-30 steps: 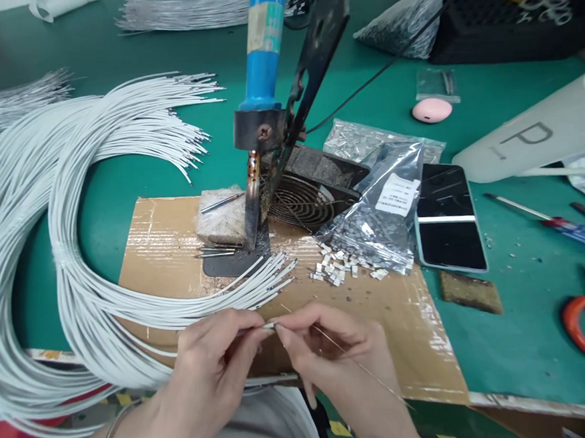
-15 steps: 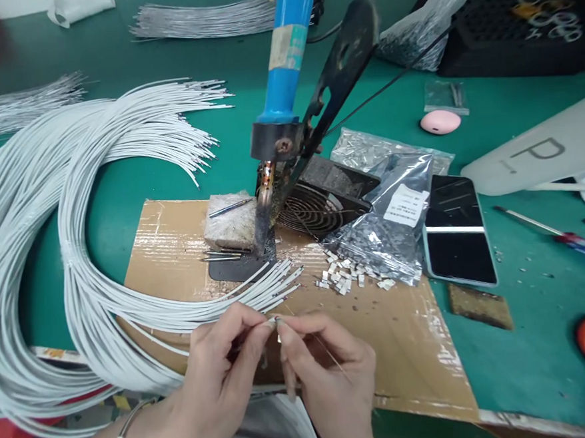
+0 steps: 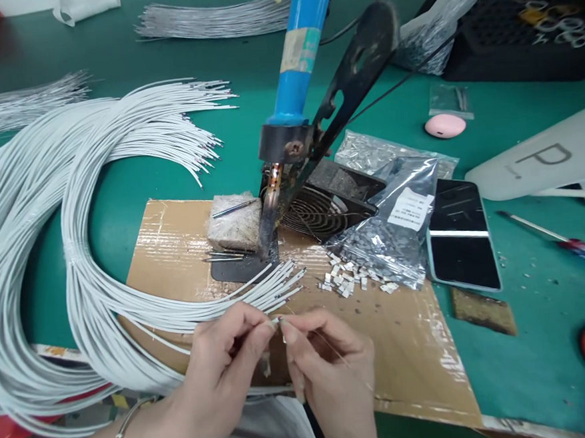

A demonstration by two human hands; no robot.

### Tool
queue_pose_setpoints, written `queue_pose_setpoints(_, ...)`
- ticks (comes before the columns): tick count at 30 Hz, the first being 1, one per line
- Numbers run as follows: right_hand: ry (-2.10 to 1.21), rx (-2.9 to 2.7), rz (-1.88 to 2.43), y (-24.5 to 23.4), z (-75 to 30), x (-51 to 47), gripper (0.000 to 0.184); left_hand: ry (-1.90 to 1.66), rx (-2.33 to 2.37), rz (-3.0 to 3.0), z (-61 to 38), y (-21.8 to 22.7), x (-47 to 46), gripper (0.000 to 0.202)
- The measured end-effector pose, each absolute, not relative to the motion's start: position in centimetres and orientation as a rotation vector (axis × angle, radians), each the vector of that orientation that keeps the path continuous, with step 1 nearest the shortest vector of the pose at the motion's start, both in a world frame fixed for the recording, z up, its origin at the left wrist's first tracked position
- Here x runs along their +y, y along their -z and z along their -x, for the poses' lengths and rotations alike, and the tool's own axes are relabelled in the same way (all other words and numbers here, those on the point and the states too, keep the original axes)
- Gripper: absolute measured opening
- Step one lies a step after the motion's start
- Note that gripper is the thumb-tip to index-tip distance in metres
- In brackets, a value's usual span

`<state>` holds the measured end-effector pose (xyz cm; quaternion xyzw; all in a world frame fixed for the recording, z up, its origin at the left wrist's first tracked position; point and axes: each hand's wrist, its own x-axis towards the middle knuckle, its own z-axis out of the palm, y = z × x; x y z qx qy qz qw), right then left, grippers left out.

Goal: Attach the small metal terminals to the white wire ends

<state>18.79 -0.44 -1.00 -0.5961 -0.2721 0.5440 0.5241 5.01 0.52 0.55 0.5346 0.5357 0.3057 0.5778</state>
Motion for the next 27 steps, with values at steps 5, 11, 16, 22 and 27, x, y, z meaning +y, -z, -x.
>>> queue_pose_setpoints(5,-0.514,-1.266,1.347,1.6,-18.5,-0.8,0.026,-0.739,1.145,-0.935,-5.4,-0.9,0.7,0.026)
queue_pose_setpoints(11,-0.542,-1.282,1.378,1.6,-18.7,-0.8,0.029,-0.802,1.226,-0.991,-5.5,-1.2,1.6,0.018)
queue_pose_setpoints(16,-0.924,-1.118,1.338,1.2,-19.1,-0.7,0.026,-0.758,1.283,-0.945,-5.3,-1.7,2.2,0.016)
queue_pose_setpoints(22,-1.121,-1.002,1.391,0.7,-19.3,0.0,0.018,-0.807,1.293,-0.843,-3.8,-1.6,2.9,0.022)
queue_pose_setpoints(27,-1.174,-1.025,1.364,0.7,-18.3,0.4,0.023,-0.829,1.293,-0.769,-3.3,-1.5,3.1,0.022)
